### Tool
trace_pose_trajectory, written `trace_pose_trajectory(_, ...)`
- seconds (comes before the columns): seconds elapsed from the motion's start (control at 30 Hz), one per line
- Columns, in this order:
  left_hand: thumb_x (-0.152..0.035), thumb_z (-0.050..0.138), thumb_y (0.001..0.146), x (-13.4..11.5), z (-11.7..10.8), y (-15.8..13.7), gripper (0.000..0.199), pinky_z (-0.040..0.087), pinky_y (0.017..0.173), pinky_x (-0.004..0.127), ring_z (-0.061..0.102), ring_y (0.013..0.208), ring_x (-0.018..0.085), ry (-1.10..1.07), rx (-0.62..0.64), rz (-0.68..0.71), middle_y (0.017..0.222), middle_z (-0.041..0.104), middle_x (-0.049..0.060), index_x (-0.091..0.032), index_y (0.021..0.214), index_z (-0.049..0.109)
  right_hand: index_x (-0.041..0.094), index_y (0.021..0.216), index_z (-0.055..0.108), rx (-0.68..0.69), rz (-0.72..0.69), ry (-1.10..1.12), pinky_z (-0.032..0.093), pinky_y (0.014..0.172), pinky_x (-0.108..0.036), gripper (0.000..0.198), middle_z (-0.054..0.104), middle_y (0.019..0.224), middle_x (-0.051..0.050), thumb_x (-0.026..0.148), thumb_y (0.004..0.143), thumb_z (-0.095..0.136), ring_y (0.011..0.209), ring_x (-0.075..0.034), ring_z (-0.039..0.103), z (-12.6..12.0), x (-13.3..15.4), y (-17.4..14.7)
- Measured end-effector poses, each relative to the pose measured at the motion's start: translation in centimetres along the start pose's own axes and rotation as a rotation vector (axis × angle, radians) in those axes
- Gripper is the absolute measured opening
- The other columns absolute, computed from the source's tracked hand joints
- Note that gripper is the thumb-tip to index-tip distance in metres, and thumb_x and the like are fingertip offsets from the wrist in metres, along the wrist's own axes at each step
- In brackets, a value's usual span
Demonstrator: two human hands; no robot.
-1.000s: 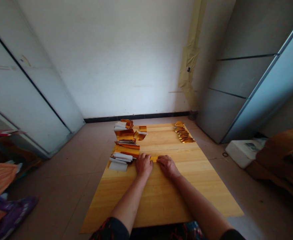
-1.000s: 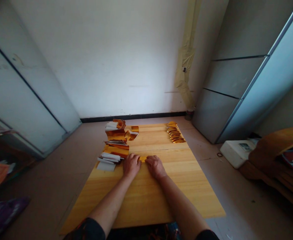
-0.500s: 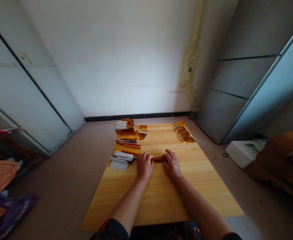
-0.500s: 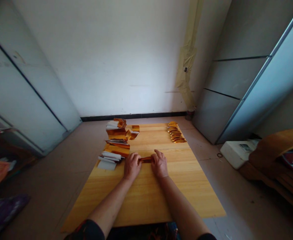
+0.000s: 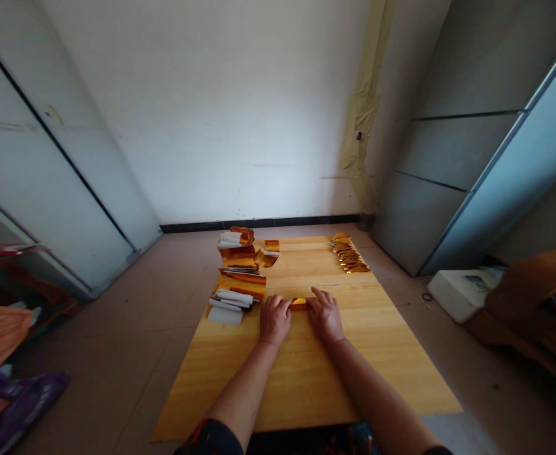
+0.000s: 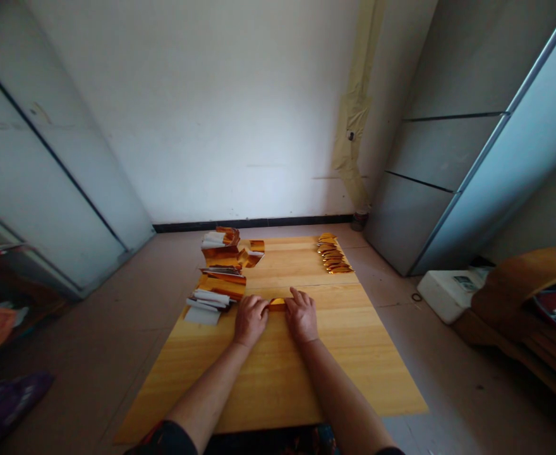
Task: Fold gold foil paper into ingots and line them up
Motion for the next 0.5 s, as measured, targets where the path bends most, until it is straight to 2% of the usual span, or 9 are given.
trace_pose_trajectory(0.13, -0.011, 0.055, 0.078, 0.07, 0.09, -0.09, 0.029, 0.041, 0.079, 0.033, 0.05, 0.085, 0.021, 0.031, 0.017, 0.001, 0.083, 0.057, 0.005, -0.024, 0.101, 0.066, 0.024, 0.084, 0.069, 0.002, -0.083, -0.071, 0.031, 0.084, -0.033, 0.014, 0.063, 0.106, -0.006, 0.019, 0.085, 0.056, 0.097, -0.02, 0.047, -0.64, 0.72, -0.17)
trace_pose_trajectory(0.27, -0.006, 0.054, 0.074, -0.07, 0.04, -0.29, 0.042, 0.042, 0.081, 0.035, 0.051, 0.09, 0.022, 0.011, -0.013, 0.019, 0.09, 0.058, 0.007, -0.02, 0.113, 0.058, 0.023, 0.079, 0.067, 0.071, -0.1, -0.105, 0.029, 0.077, -0.031, 0.015, 0.063, 0.082, -0.004, 0.021, 0.087, 0.055, 0.083, -0.018, 0.047, -0.74, 0.87, -0.34)
trace_pose_trajectory(0.33, -0.004, 0.053, 0.072, -0.19, -0.01, -0.36, 0.041, 0.041, 0.082, 0.035, 0.052, 0.09, 0.022, -0.022, -0.016, 0.035, 0.092, 0.06, 0.006, -0.019, 0.109, 0.057, 0.023, 0.08, 0.067, 0.093, -0.094, -0.083, 0.028, 0.076, -0.03, 0.016, 0.063, 0.082, -0.004, 0.021, 0.088, 0.054, 0.083, -0.018, 0.048, -0.63, 0.81, -0.33)
trace_pose_trajectory(0.5, -0.005, 0.054, 0.072, -0.46, -0.05, -0.29, 0.019, 0.041, 0.077, 0.033, 0.053, 0.086, 0.021, -0.063, 0.044, 0.078, 0.085, 0.062, 0.004, -0.02, 0.081, 0.06, 0.021, 0.079, 0.066, 0.136, -0.017, 0.038, 0.03, 0.076, -0.028, 0.016, 0.066, 0.086, -0.003, 0.014, 0.084, 0.052, 0.085, -0.016, 0.051, -0.29, 0.23, -0.08)
Point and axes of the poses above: each hand's wrist, its own y-axis towards the middle knuckle, its own z-axis out of the palm, x = y × z, the point moved 3 cm from there along y, towards the middle knuckle
